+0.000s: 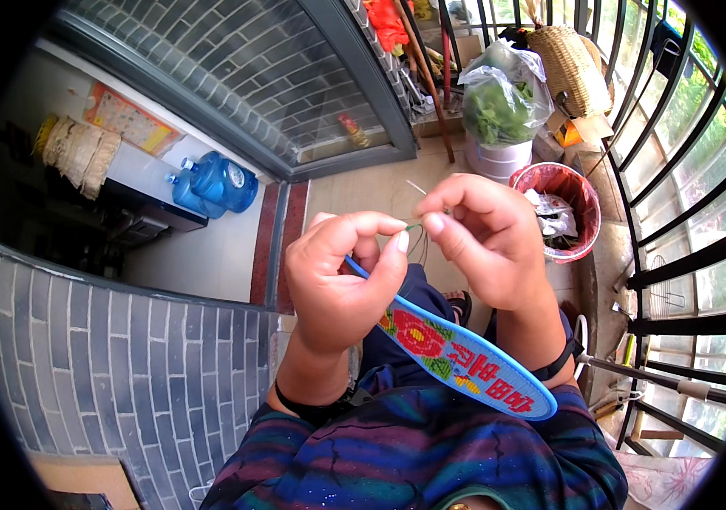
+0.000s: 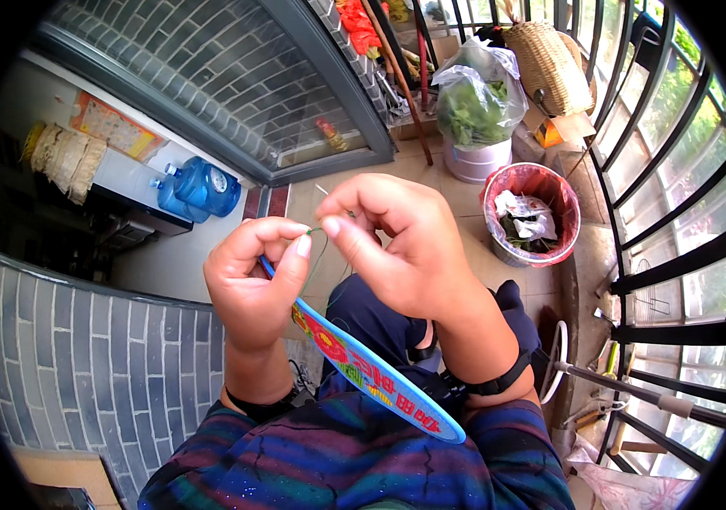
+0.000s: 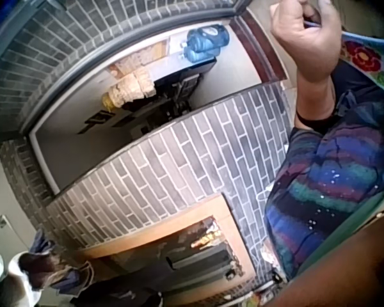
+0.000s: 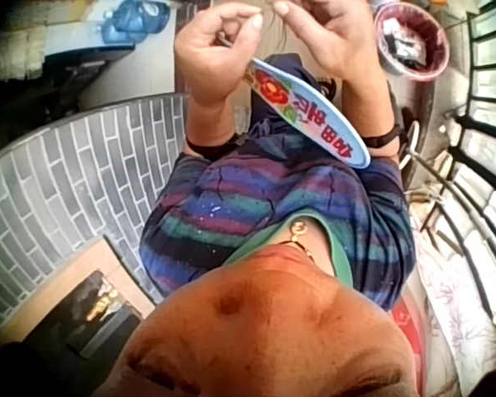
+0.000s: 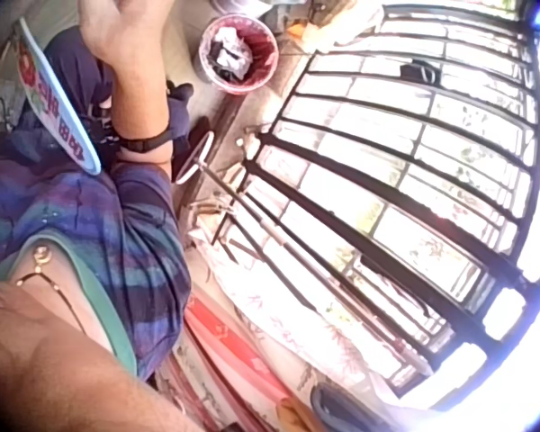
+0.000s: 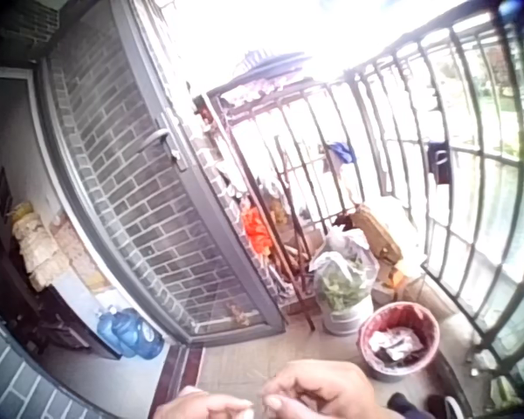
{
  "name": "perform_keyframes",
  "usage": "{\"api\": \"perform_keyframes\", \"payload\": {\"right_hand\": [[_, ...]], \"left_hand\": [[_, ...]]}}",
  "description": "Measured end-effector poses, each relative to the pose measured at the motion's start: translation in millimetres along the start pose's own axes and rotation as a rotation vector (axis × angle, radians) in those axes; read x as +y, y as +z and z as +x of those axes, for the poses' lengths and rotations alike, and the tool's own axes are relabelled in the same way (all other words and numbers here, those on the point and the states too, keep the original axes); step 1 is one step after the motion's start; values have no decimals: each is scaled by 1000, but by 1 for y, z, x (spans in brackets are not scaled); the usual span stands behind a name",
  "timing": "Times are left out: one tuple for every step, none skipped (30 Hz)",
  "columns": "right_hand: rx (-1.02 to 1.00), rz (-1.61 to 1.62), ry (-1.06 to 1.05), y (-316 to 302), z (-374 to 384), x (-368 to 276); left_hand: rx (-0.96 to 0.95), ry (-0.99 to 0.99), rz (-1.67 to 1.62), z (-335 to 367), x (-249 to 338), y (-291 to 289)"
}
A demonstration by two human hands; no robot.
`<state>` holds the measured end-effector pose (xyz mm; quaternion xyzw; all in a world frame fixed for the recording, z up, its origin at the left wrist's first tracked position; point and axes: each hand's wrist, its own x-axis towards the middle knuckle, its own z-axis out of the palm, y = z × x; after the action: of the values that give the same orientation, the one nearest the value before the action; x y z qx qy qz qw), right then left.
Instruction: The person sews patterns onto a blue shoe insole by hand with a needle and thread, pulling the thread through the material and using nail clippers to cut the thread.
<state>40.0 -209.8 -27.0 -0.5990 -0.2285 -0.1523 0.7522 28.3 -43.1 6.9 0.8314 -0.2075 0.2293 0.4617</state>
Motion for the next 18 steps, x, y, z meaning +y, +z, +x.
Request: {"api": "perform_keyframes", "payload": {"right_hand": [[34,57,58,2,-2,-2],[42,100,61,3,-2,-3],[49,143,63,3,-2,-4],[56,185,67,3,-2,-7],[54,224,68,4,-2,-11],[32,191,59,4,-3,-10],[10,158,48,4,-4,-10],[-12,125,37,4,-5,-10],[-15,77,28,6,-6,-10],[-43,-30,-21,6,-6,-8],[-70,-138,-71,5,-4,-7],[-98,-246,-120,4,-4,-6],[-90,-264,-116,7,-3,-5],[-80,-278,-123,9,-3,-5],[-69,-292,-129,10,-4,-6],[-57,-309,-136,11,-4,-7],[-48,-320,-154,12,-4,-8],[-39,-330,-173,12,-4,-8]], "left_hand": [[10,-15,-24,-1,-1,0],[20,-30,-49,-1,-3,0],[30,-44,-73,-2,-4,0],[32,-56,-81,-2,-4,-1],[34,-67,-89,-2,-4,-1],[35,-78,-98,-2,-5,-2],[48,-79,-112,-2,-5,-2],[61,-80,-126,-3,-5,-2],[74,-80,-140,-3,-6,-2],[85,-75,-154,-3,-6,-2],[96,-70,-168,-2,-5,-2],[107,-64,-181,-2,-5,-2],[117,-61,-183,-2,-5,-2],[128,-57,-184,-3,-5,-2],[138,-52,-185,-3,-5,-2],[142,-48,-183,-3,-5,-1],[147,-43,-180,-3,-5,-1],[151,-38,-177,-2,-5,-1]]}}
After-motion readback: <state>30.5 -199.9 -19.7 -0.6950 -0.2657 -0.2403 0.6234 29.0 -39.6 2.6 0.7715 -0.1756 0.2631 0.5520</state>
